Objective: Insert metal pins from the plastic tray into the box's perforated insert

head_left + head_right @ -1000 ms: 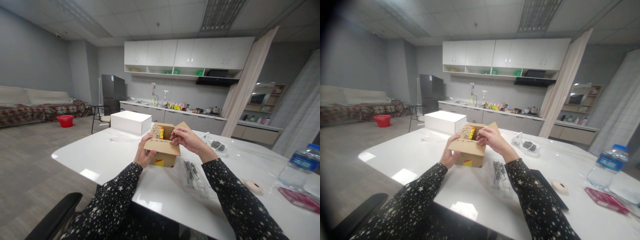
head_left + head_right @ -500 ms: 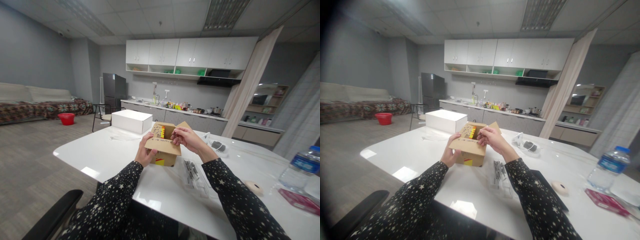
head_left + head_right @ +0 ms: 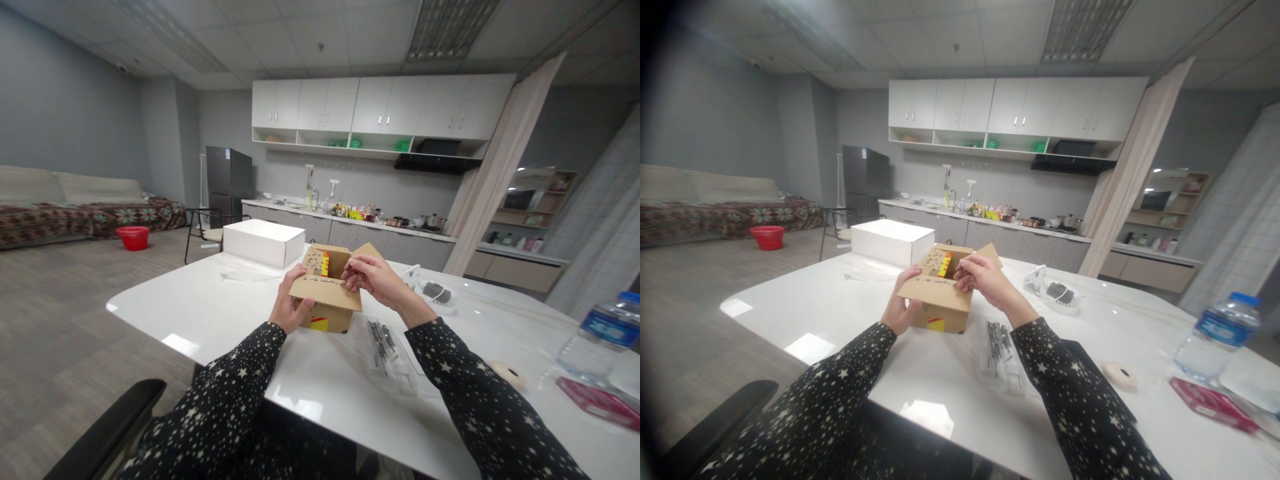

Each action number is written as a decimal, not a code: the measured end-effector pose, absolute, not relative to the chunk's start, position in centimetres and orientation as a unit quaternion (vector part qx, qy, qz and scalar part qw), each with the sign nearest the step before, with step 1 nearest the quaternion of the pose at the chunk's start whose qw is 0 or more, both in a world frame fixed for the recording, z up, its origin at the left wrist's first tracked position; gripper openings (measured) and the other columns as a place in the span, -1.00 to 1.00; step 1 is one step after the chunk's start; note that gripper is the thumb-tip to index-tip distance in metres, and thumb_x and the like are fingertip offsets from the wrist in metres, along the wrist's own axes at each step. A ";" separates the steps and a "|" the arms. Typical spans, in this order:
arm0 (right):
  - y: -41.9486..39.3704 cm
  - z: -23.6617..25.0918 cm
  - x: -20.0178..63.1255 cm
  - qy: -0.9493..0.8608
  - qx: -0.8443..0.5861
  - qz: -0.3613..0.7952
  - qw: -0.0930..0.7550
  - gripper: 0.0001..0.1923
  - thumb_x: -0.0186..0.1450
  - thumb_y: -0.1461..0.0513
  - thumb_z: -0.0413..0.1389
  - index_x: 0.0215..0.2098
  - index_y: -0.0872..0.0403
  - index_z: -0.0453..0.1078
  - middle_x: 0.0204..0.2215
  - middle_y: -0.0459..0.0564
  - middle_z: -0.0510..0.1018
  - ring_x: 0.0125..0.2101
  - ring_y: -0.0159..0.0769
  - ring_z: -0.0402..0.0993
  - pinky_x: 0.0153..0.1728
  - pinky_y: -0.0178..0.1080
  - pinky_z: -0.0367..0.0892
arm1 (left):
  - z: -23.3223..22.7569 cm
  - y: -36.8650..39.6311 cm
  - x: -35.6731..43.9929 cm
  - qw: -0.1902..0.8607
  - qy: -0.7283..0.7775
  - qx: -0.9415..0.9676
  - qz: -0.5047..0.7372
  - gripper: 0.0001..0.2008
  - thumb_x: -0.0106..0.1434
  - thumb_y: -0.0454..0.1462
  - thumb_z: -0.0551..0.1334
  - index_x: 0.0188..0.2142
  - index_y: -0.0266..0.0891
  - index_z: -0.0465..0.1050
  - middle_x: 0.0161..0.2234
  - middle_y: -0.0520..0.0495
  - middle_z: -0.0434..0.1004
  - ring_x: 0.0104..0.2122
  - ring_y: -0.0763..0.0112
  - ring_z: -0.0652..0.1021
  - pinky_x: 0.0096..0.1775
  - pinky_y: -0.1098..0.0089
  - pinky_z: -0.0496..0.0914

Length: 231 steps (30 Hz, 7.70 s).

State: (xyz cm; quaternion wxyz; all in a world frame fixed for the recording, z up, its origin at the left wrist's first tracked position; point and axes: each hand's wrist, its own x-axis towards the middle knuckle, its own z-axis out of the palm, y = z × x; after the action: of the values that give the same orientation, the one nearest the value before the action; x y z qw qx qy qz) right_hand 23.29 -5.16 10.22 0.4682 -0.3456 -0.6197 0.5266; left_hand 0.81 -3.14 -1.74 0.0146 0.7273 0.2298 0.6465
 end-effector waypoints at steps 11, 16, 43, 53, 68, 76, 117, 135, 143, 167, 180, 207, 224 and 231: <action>-5.3 10.0 23.2 -0.619 -0.347 0.513 0.483 -0.80 0.29 0.19 0.25 -0.43 0.13 0.43 -0.51 0.01 0.60 -0.60 -0.42 0.51 -0.58 -0.41 0.38 | -1.7 -3.2 0.8 0.014 0.229 0.729 0.644 -0.42 0.35 0.09 0.15 0.22 -0.16 0.21 0.17 -0.30 0.32 0.27 -0.07 0.31 0.26 -0.14 0.22; -5.3 10.0 23.2 -0.620 -0.349 0.510 0.484 -0.82 0.29 0.21 0.24 -0.43 0.13 0.44 -0.51 0.01 0.61 -0.59 -0.42 0.51 -0.57 -0.40 0.39 | -1.7 -3.1 0.8 0.014 0.233 0.729 0.644 -0.40 0.34 0.12 0.14 0.21 -0.17 0.21 0.16 -0.31 0.33 0.27 -0.06 0.32 0.26 -0.13 0.22; -4.8 9.2 23.2 -0.642 -0.352 0.483 0.481 -0.74 0.21 0.12 0.31 -0.46 0.14 0.45 -0.52 0.01 0.59 -0.57 -0.43 0.48 -0.54 -0.39 0.38 | -1.6 -3.2 0.9 0.014 0.219 0.732 0.645 -0.43 0.35 0.06 0.15 0.22 -0.17 0.20 0.16 -0.30 0.32 0.26 -0.04 0.32 0.27 -0.12 0.22; -4.6 9.1 23.4 -0.658 -0.371 0.461 0.466 -0.75 0.23 0.14 0.30 -0.46 0.17 0.49 -0.50 0.04 0.60 -0.55 -0.44 0.47 -0.49 -0.37 0.42 | -1.9 -3.0 0.8 0.033 0.229 0.727 0.646 -0.42 0.35 0.07 0.15 0.22 -0.17 0.21 0.18 -0.30 0.31 0.28 -0.06 0.30 0.28 -0.11 0.20; -7.0 8.1 25.9 -0.836 -0.343 -0.066 0.423 -0.63 0.35 0.36 -0.03 0.00 0.09 0.54 -0.20 0.07 0.65 -0.21 -0.23 0.57 -0.13 -0.20 0.45 | -1.7 -3.1 0.8 0.043 0.232 0.724 0.648 -0.45 0.35 0.06 0.17 0.21 -0.14 0.22 0.18 -0.27 0.32 0.29 -0.02 0.29 0.28 -0.08 0.21; -6.6 7.2 25.7 -0.843 -0.333 -0.060 0.418 -0.63 0.34 0.39 -0.05 -0.02 0.09 0.51 -0.17 0.09 0.64 -0.16 -0.21 0.57 -0.09 -0.17 0.45 | -1.6 -3.1 0.9 0.033 0.235 0.724 0.648 -0.45 0.35 0.06 0.16 0.21 -0.16 0.22 0.18 -0.28 0.33 0.29 -0.04 0.29 0.29 -0.10 0.19; -8.1 -1.0 37.1 -0.810 -0.531 0.028 0.247 -0.73 0.34 0.25 0.03 -0.12 0.13 0.54 -0.14 0.13 0.52 -0.27 -0.22 0.48 -0.08 -0.12 0.38 | -1.4 -1.5 0.1 0.085 0.365 0.554 0.743 -0.46 0.41 0.13 -0.15 -0.13 -0.18 0.39 -0.17 -0.13 0.53 -0.10 0.21 0.53 -0.11 0.24 0.40; -8.5 -1.0 37.1 -0.839 -0.511 0.056 0.175 -0.59 0.19 0.27 0.14 0.00 0.11 0.55 0.01 0.20 0.49 0.02 -0.03 0.45 0.13 -0.06 0.31 | -1.5 0.4 -5.7 -0.071 0.735 0.651 0.178 -0.59 0.34 -0.07 -0.05 -0.38 -0.16 0.50 -0.27 -0.24 0.65 -0.22 0.04 0.59 -0.31 0.29 0.29; -7.9 -1.8 38.0 -0.835 -0.524 0.064 0.156 -0.51 0.21 0.19 0.17 0.11 0.07 0.50 0.08 0.20 0.45 0.09 0.02 0.41 0.15 -0.02 0.29 | -2.0 0.7 -5.4 -0.057 0.737 0.658 0.144 -0.58 0.31 -0.12 -0.04 -0.27 -0.20 0.58 -0.17 -0.31 0.66 -0.16 -0.02 0.61 -0.26 0.25 0.38; -8.1 -1.1 37.3 -0.847 -0.503 0.042 0.167 -0.71 0.39 0.18 0.03 -0.17 0.07 0.60 -0.11 0.16 0.55 -0.12 -0.10 0.52 -0.04 -0.15 0.36 | -2.2 1.1 -5.2 -0.036 0.753 0.648 0.109 -0.53 0.30 -0.13 -0.06 -0.15 -0.27 0.58 -0.08 -0.40 0.62 -0.09 -0.08 0.61 -0.16 0.16 0.43; -6.5 -1.8 38.0 -0.758 -0.551 0.084 0.340 -0.65 0.39 0.07 -0.01 -0.28 0.11 0.52 -0.30 0.10 0.65 -0.29 -0.16 0.52 -0.19 -0.16 0.35 | -2.4 1.3 -5.5 -0.035 0.751 0.651 0.108 -0.54 0.31 -0.12 -0.06 -0.17 -0.23 0.58 -0.08 -0.35 0.62 -0.07 -0.05 0.60 -0.14 0.18 0.44; -9.5 -0.1 35.5 -0.809 -0.586 -0.055 0.015 -0.55 0.30 0.26 0.03 0.12 0.15 0.47 0.29 0.31 0.31 0.18 0.15 0.34 0.10 0.07 0.27 | -2.7 1.5 -5.7 -0.037 0.749 0.652 0.115 -0.54 0.30 -0.12 -0.06 -0.18 -0.22 0.60 -0.09 -0.37 0.63 -0.10 -0.05 0.61 -0.15 0.17 0.44; -7.7 -1.3 36.4 -0.778 -0.570 0.017 0.262 -0.71 0.44 0.21 -0.08 -0.25 0.10 0.46 -0.21 0.17 0.61 -0.16 -0.10 0.52 -0.10 -0.14 0.32 | -2.6 1.4 -5.7 -0.037 0.747 0.651 0.126 -0.56 0.29 -0.12 -0.02 -0.19 -0.21 0.61 -0.11 -0.34 0.64 -0.11 -0.01 0.61 -0.15 0.19 0.45; -6.9 -1.0 36.3 -0.647 -0.557 0.236 0.463 -0.69 0.39 0.06 -0.03 -0.31 0.11 0.39 -0.25 0.13 0.61 -0.37 -0.24 0.56 -0.36 -0.22 0.38 | -2.6 1.3 -5.8 -0.036 0.745 0.654 0.124 -0.55 0.29 -0.14 -0.03 -0.18 -0.23 0.61 -0.11 -0.35 0.64 -0.10 -0.03 0.61 -0.13 0.18 0.45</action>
State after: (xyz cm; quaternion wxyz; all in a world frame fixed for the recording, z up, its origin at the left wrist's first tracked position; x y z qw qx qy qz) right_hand 36.26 -6.93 -0.98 0.4633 -0.5572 -0.6475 0.2361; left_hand -5.77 1.32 -2.62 -0.0356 0.6541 0.7454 0.1236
